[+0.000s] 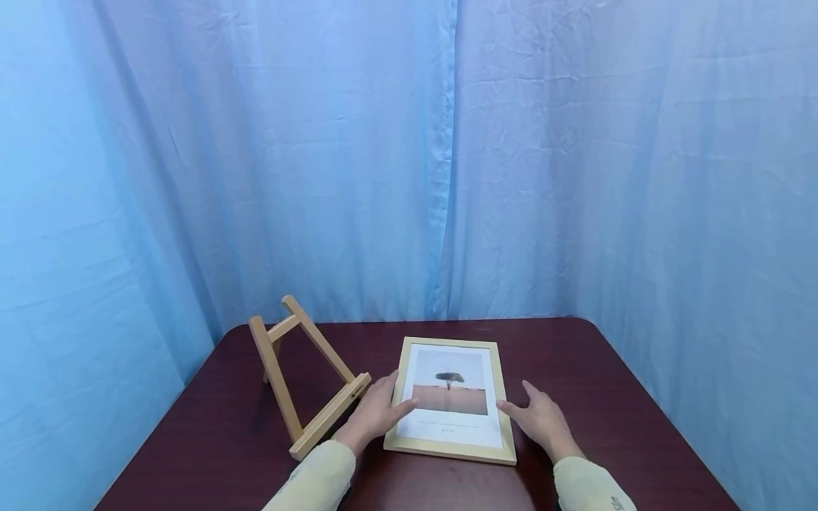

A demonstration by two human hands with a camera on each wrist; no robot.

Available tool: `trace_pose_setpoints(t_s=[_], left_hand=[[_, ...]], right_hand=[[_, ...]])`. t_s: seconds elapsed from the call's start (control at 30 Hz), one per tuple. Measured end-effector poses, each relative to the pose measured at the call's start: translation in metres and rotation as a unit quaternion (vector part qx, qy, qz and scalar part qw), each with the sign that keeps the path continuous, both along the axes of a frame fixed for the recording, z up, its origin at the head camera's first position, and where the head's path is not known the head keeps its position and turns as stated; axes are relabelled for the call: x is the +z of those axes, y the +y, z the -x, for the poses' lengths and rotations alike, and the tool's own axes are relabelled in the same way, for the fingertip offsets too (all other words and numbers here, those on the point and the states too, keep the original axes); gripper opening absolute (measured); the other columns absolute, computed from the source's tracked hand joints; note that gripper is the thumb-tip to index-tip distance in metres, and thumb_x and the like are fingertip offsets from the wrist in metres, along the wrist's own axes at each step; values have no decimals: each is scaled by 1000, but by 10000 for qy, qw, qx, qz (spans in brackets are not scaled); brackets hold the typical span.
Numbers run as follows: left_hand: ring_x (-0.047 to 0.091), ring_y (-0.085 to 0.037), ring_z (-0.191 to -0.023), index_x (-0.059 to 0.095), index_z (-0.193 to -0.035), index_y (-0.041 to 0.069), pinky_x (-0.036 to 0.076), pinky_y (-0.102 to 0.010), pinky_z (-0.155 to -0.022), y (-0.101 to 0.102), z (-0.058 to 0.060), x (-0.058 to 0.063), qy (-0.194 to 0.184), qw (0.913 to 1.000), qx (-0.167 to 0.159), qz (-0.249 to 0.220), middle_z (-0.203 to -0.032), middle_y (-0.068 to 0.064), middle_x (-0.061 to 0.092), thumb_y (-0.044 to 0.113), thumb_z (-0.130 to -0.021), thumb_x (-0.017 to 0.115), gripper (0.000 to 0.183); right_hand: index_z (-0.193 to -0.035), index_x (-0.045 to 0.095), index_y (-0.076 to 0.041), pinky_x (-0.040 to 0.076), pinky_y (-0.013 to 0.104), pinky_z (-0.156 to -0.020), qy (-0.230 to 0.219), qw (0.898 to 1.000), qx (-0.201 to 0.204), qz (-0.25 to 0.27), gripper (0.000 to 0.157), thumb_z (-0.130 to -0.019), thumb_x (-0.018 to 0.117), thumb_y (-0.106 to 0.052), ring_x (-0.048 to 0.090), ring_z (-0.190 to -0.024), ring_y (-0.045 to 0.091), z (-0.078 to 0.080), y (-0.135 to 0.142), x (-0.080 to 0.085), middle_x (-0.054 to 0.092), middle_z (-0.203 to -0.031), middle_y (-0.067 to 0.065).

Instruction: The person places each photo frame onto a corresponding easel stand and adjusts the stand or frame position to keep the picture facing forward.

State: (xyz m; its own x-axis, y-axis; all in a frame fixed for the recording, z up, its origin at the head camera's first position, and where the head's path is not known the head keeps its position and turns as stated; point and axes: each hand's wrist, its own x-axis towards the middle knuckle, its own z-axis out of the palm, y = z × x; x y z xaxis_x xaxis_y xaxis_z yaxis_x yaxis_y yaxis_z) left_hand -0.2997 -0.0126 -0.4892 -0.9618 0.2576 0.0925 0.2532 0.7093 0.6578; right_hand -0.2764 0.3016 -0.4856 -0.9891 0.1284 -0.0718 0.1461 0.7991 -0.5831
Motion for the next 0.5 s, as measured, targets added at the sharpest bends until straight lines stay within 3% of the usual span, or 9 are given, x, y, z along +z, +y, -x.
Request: trace_pose_setpoints(t_s=[0.2, 0.5], left_hand=[[40, -38, -137, 33, -154, 3, 36, -55, -108, -2, 4, -9, -63, 9999, 46, -120, -148, -20, 44, 44, -95, 66, 79], [39, -40, -137, 33, -153, -1, 34, -55, -109, -2, 9, -15, -126, 9998, 35, -167, -147, -23, 44, 37, -95, 67, 76]], right_hand=[[-146, 30, 17, 35, 66, -102, 26, 9999, 55, 82, 95, -93, 61, -56, 36, -131, 56, 0, -1, -3, 34, -145, 40], [-147, 31, 15, 34, 66, -103, -56, 9998, 53, 194, 91, -93, 62, -52, 34, -132, 56, 0, -3, -8, 35, -145, 39]])
